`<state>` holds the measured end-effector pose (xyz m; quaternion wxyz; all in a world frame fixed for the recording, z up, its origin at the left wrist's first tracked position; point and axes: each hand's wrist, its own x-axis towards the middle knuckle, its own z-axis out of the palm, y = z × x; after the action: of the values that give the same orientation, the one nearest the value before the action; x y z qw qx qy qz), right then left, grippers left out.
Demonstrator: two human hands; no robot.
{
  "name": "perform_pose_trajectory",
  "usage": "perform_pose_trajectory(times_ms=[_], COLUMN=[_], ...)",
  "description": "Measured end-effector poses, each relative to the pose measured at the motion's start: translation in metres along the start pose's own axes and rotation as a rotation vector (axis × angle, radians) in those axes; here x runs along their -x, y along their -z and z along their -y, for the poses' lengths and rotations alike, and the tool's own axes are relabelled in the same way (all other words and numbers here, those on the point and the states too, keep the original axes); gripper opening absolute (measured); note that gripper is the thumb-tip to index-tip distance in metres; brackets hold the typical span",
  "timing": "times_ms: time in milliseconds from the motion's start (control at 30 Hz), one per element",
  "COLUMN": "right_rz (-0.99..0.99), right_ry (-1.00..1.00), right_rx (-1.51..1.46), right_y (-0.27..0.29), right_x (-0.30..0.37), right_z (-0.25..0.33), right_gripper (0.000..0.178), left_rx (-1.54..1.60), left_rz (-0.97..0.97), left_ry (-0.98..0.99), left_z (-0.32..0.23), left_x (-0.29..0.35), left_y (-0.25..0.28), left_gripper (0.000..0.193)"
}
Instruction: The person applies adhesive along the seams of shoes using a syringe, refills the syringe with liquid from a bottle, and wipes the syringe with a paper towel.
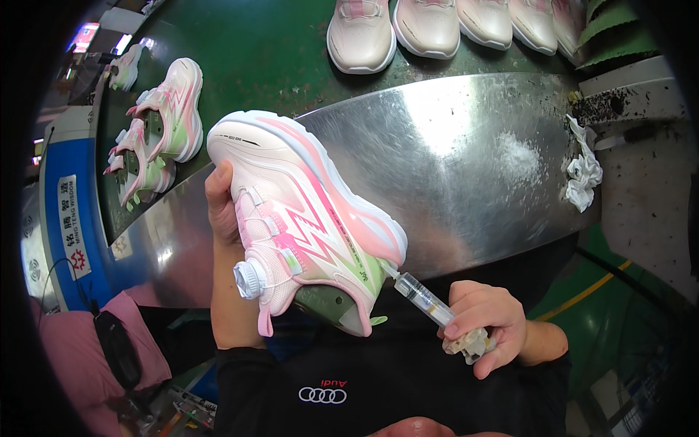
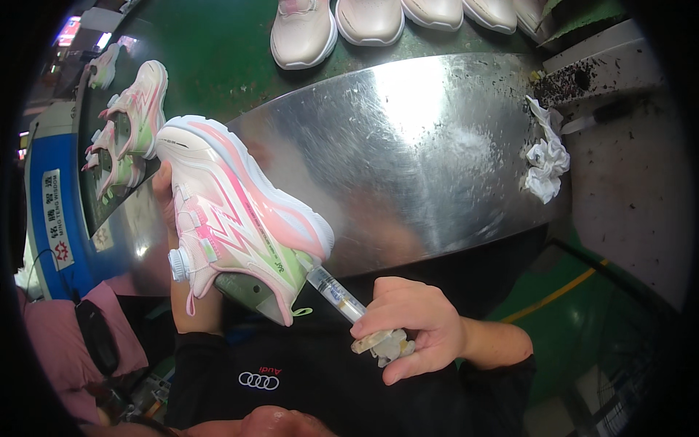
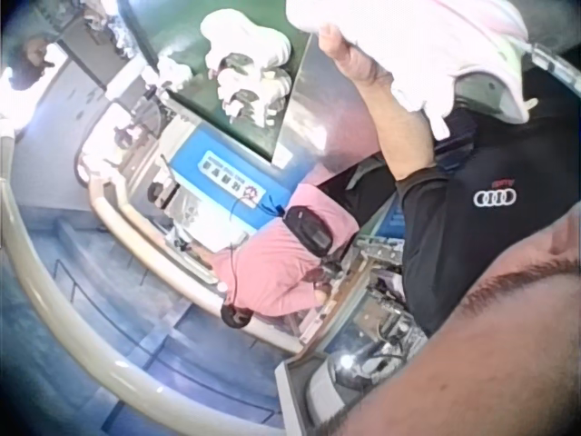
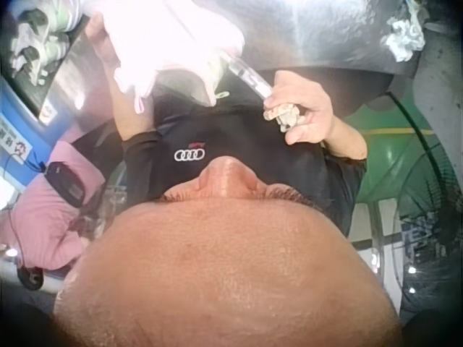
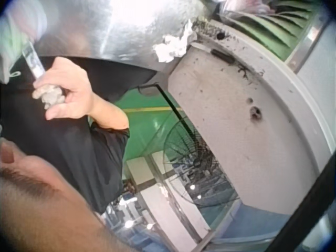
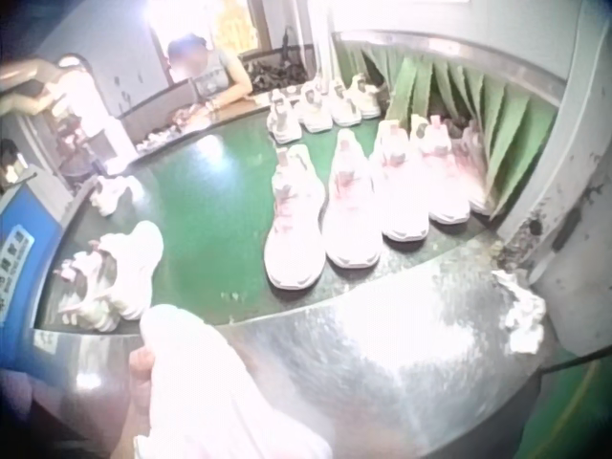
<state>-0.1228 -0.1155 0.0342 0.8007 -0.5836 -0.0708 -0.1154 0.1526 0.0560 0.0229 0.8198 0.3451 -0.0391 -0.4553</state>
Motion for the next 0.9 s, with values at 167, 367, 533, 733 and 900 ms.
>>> perform_pose_trajectory(times_ms=[167, 367, 533, 733, 900], right_rz=[-0.024, -0.022, -0.015, -0.035, -0.039], right_ry=[0.016, 0.047, 0.063, 0.076, 0.064], right_rx=[0.004, 0.045, 0.043, 0.033, 0.028], right_y=[0.001, 0.004, 0.005, 0.003, 0.002], right_x=[0.006, 0.008, 0.012, 0.015, 0.011], right_z=[-0.005, -0.009, -0.014, -0.024, -0.028], right_gripper=[0.049, 0.051, 0.049, 0.048, 0.047], left_rx=[0.076, 0.019, 0.029, -0.185, -0.361], left_rz=[0.012, -0.058, -0.063, -0.151, -0.282], left_ry=[0.053, 0.044, 0.044, 0.065, 0.215], left_z=[-0.002, 0.001, -0.002, -0.018, -0.049], left_x=[-0.001, -0.004, -0.001, 0.019, 0.064], left_y=[0.006, 0.005, 0.006, 0.025, 0.051], left_gripper=[0.060, 0.060, 0.061, 0.061, 0.067])
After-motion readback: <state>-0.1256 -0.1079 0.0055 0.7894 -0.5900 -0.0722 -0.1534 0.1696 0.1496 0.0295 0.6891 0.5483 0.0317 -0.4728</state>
